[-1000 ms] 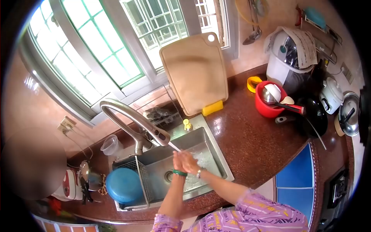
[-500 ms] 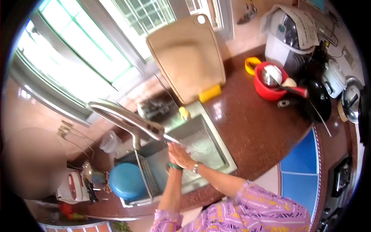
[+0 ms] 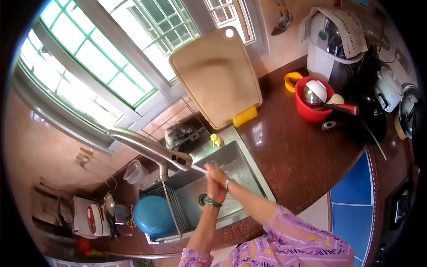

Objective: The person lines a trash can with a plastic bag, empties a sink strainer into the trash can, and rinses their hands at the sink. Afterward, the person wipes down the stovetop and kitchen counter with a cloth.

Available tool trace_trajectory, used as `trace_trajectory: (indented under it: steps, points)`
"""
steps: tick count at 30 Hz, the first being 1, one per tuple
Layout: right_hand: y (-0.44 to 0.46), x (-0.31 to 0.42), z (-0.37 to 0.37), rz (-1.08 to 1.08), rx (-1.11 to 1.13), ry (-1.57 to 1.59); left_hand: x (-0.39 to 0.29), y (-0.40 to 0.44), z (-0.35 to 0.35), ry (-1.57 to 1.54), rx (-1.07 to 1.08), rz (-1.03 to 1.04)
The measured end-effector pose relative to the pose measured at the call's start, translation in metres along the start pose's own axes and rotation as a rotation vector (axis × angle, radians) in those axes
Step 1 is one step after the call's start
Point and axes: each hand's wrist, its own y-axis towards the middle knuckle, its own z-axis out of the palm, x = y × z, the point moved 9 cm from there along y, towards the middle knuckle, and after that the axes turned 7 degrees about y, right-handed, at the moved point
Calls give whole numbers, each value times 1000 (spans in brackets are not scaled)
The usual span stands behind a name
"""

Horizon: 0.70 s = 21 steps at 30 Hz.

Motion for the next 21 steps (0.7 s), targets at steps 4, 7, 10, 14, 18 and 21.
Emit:
trace_trajectory:
  steps: [4, 7, 10, 14, 18, 21]
  points:
    - [-32, 1, -3, -628, 18, 133, -11, 2, -13, 47, -76, 155]
    - [-104, 38, -34, -431, 452, 402, -21, 20, -141, 289, -420, 70]
    - [-105, -12, -67, -128, 396, -232, -110, -42, -146, 716, -933, 564]
    - [-93, -55, -111, 160, 360, 264, -181, -70, -167, 731, -1122, 732]
    - [-106, -36, -137, -206, 281, -233, -225, -74, -155, 779, -1166, 755]
    - [-114, -35, -141, -31, 216, 90, -252, -59, -188, 981, -1140, 875]
